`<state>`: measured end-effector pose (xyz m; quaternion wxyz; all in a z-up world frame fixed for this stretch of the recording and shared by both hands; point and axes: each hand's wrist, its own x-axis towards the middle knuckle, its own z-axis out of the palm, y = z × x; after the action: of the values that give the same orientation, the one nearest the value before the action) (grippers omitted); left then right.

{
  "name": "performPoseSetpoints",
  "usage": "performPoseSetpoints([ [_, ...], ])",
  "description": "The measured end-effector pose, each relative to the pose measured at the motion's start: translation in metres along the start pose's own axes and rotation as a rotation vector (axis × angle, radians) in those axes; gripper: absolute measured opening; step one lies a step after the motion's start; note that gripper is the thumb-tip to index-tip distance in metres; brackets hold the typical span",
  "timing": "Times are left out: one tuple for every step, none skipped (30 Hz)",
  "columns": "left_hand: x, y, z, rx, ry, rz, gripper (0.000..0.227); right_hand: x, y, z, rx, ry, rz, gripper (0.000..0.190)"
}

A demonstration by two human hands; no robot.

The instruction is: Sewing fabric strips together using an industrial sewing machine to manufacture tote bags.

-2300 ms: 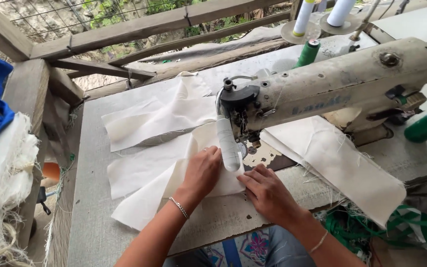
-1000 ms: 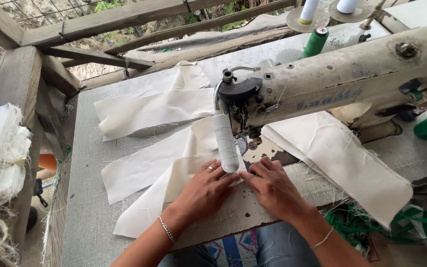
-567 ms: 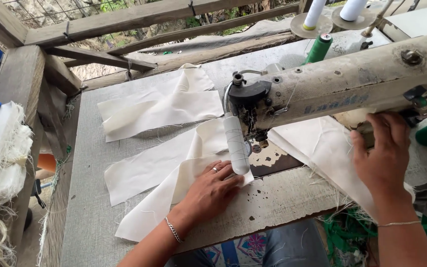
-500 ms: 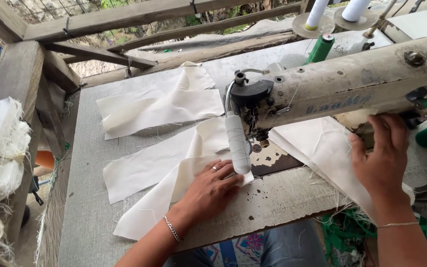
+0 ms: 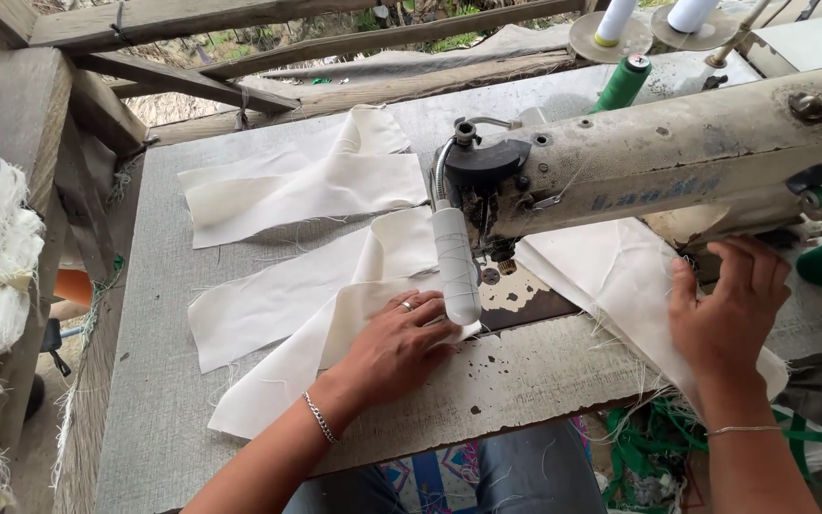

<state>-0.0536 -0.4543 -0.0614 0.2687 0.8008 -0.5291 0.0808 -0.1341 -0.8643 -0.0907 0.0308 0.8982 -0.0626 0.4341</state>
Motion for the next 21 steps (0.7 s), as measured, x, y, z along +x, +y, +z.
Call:
performPoseSetpoints([
  [0.001, 0.0, -0.001, 0.002, 0.001, 0.001, 0.018, -0.003, 0.004, 0.005, 0.0, 0.002, -0.001, 0.036],
  [0.002, 0.001, -0.003, -0.002, -0.023, -0.017, 0.021, -0.006, 0.008, 0.009, -0.032, -0.002, 0.009, 0.029],
  [0.003, 0.002, -0.004, -0.005, -0.048, -0.035, 0.023, -0.01, 0.013, 0.013, -0.064, -0.007, 0.018, 0.024],
  [0.005, 0.001, -0.003, -0.002, -0.044, -0.029, 0.023, -0.008, 0.013, 0.01, -0.066, 0.0, 0.019, 0.024],
  [0.007, 0.0, -0.003, 0.023, -0.002, 0.028, 0.014, -0.006, 0.012, 0.007, -0.107, -0.028, 0.007, 0.025],
  [0.005, 0.002, -0.001, 0.044, 0.038, 0.076, 0.011, -0.006, 0.011, 0.004, -0.145, -0.064, -0.008, 0.027],
  [0.006, 0.001, -0.001, 0.043, 0.04, 0.073, 0.011, 0.001, -0.002, -0.009, -0.144, -0.066, -0.011, 0.027],
  [0.007, 0.001, 0.0, 0.042, 0.03, 0.057, 0.011, 0.008, -0.015, -0.021, -0.107, -0.095, -0.016, 0.027],
  [0.007, 0.001, 0.001, 0.041, 0.02, 0.04, 0.011, 0.015, -0.028, -0.033, -0.071, -0.124, -0.022, 0.03],
  [0.003, -0.008, 0.015, 0.039, 0.02, 0.042, 0.011, 0.007, -0.055, -0.031, -0.073, -0.124, -0.022, 0.03],
  [0.0, -0.016, 0.029, 0.093, 0.02, -0.005, 0.013, -0.001, -0.081, -0.03, 0.206, -0.182, -0.006, 0.02],
  [-0.004, -0.024, 0.044, 0.146, 0.017, -0.048, 0.016, -0.01, -0.107, -0.029, 0.488, -0.238, 0.014, 0.012],
  [0.0, -0.019, 0.037, 0.144, 0.015, -0.044, 0.016, -0.012, -0.129, -0.029, 0.485, -0.238, 0.018, 0.012],
  [0.003, -0.013, 0.03, 0.163, -0.008, -0.043, 0.017, -0.013, -0.151, -0.029, 0.556, -0.302, -0.1, 0.011],
  [0.005, -0.008, 0.023, 0.182, -0.03, -0.042, 0.019, -0.015, -0.174, -0.03, 0.626, -0.366, -0.219, 0.012],
  [0.004, -0.011, 0.027, 0.185, -0.03, -0.046, 0.019, -0.015, -0.177, -0.026, 0.631, -0.366, -0.222, 0.012],
  [0.002, -0.015, 0.03, 0.206, -0.03, -0.024, 0.02, -0.016, -0.18, -0.022, 0.633, -0.4, -0.174, 0.017],
  [0.0, -0.018, 0.034, 0.228, -0.03, -0.004, 0.021, -0.015, -0.183, -0.018, 0.636, -0.435, -0.129, 0.023],
  [0.002, -0.013, 0.027, 0.231, -0.028, -0.011, 0.021, -0.008, -0.186, -0.016, 0.642, -0.436, -0.134, 0.023],
  [0.005, -0.008, 0.022, 0.248, -0.031, 0.002, 0.022, -0.002, -0.187, -0.015, 0.639, -0.439, -0.175, 0.028],
  [0.008, -0.003, 0.017, 0.265, -0.033, 0.014, 0.023, 0.005, -0.188, -0.014, 0.635, -0.442, -0.215, 0.036],
])
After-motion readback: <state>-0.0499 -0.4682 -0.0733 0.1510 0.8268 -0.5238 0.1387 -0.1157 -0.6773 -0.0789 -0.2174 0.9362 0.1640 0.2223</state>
